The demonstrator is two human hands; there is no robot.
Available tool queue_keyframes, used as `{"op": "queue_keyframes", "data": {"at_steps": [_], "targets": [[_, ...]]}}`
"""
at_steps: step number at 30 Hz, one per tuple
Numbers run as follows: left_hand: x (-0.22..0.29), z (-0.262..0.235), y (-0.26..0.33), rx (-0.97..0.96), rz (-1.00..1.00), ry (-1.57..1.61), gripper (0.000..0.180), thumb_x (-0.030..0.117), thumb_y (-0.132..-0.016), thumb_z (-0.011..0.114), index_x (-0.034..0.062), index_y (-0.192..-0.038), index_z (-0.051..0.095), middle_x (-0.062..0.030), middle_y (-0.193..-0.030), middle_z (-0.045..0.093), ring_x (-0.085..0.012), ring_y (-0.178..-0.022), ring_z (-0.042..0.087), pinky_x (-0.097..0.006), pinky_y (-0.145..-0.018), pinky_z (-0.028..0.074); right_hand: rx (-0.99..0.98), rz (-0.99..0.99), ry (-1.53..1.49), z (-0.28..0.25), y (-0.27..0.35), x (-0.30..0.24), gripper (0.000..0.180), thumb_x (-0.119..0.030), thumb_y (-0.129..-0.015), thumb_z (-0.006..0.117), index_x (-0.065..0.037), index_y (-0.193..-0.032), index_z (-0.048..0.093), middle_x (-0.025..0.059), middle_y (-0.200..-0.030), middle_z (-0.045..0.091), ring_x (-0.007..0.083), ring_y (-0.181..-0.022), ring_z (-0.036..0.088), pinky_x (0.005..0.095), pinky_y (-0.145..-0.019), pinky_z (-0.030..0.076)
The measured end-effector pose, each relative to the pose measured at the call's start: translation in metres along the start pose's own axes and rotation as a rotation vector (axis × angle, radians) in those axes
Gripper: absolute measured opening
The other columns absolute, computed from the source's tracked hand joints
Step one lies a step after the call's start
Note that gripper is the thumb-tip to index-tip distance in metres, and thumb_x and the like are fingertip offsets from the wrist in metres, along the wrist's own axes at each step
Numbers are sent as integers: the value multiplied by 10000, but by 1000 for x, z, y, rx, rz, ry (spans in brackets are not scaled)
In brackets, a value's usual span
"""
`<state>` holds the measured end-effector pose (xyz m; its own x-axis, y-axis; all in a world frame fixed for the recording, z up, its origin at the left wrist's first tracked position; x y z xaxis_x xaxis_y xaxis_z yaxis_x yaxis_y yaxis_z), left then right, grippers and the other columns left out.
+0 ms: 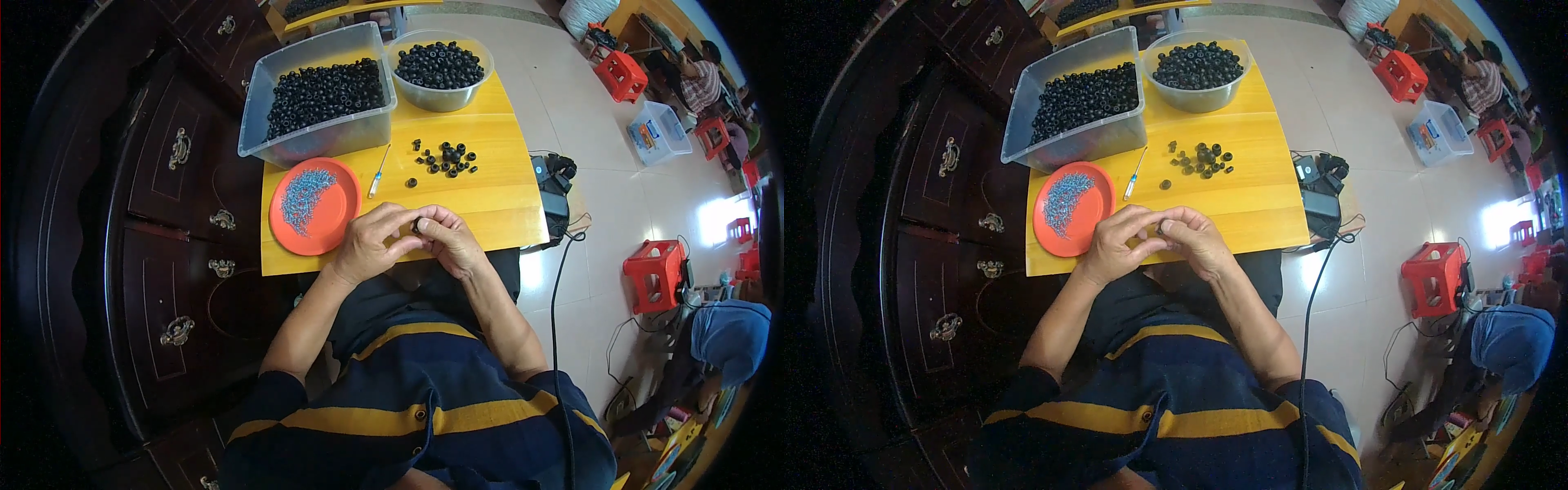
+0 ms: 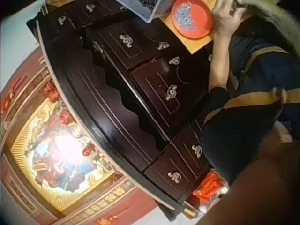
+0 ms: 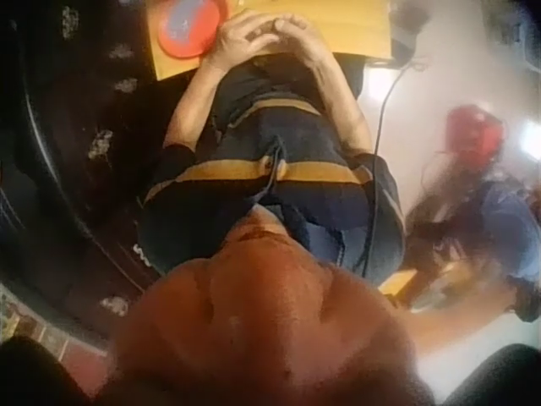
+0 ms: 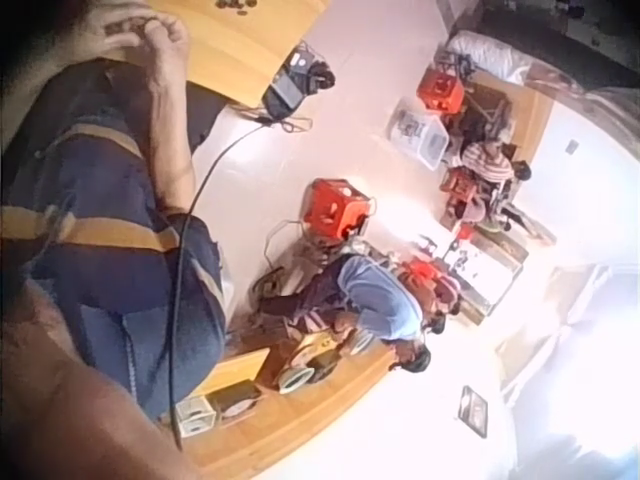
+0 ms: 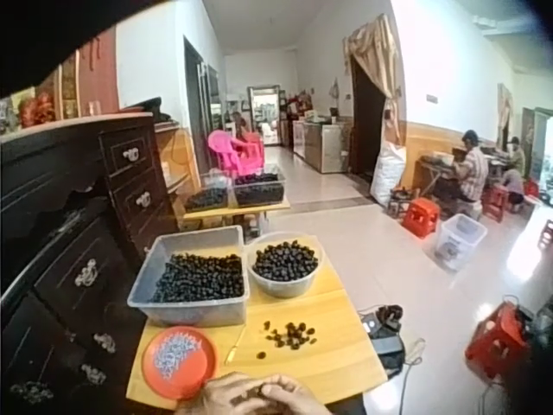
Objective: The person assembles small black plastic components by hand, inserting tiny beads into them.
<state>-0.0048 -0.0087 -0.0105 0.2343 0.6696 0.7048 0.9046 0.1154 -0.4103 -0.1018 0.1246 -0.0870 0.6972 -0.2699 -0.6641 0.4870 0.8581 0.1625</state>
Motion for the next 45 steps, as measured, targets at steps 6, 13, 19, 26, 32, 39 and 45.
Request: {"op": "queue_keyframes", "data": {"at_steps": [6, 13, 19, 26, 32, 39, 45], "targets": [[-19, 2, 2, -84, -143, 134, 383, 45, -772, 787, 68, -1144, 700, -39, -873, 613, -123, -638, 565, -274, -584, 478, -11, -26, 131, -4, -2, -3, 160, -142, -911, 717, -69, -1011, 615, 11, -877, 657, 87, -742, 593, 228, -706, 497], [-17, 1, -2, -87, -73, 151, 301, 39, -760, 802, 48, -1049, 718, -35, -831, 608, -109, -615, 545, -264, -553, 449, -68, -51, 99, -5, 2, -3, 176, -185, -907, 732, -85, -962, 598, 13, -868, 656, 89, -745, 591, 223, -702, 484], [-15, 0, -3, -39, -35, 143, 283, 33, -731, 828, 42, -994, 725, -31, -845, 621, -93, -611, 554, -253, -542, 452, -44, -26, -19, 0, 4, -5, 164, -219, -924, 715, -107, -963, 602, 13, -874, 659, 100, -781, 607, 250, -737, 492], [-6, -1, -6, -63, -72, 103, 358, 44, -734, 823, 38, -1074, 710, -61, -900, 653, -121, -659, 600, -262, -586, 492, -51, -66, 59, -3, 2, -7, 145, -181, -922, 714, -82, -950, 612, 47, -917, 692, 117, -826, 645, 264, -756, 515], [7, -1, -7, -33, 33, 79, 400, 40, -767, 787, 24, -1151, 679, -109, -984, 691, -208, -772, 661, -305, -671, 535, -81, -135, 86, -5, 4, -5, 128, -131, -909, 720, -54, -911, 618, 53, -899, 695, 122, -823, 656, 265, -755, 530], [18, -10, -8, -4, 107, -89, 316, 70, -756, 778, 18, -1050, 674, -139, -934, 687, -287, -821, 689, -353, -691, 546, -8, -124, 39, 6, 7, -4, 152, -170, -900, 741, -80, -896, 619, -2, -800, 644, 84, -722, 599, 234, -684, 495], [16, -5, -1, 56, 111, -128, 268, 84, -771, 757, 23, -1020, 678, -138, -916, 690, -305, -826, 690, -369, -700, 550, 16, -97, 0, 12, 8, -3, 118, -118, -921, 700, -80, -853, 612, 5, -767, 626, 93, -703, 577, 265, -717, 504]]}}
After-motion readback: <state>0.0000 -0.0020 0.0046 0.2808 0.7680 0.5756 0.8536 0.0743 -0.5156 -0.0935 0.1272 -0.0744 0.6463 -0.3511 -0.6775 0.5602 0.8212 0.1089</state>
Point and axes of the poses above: each hand's wrist, its own y-axis away from the middle knuckle, its own z-axis out of the palm, x = y × z, the point moved 2 cm from there along -y, towards the middle knuckle
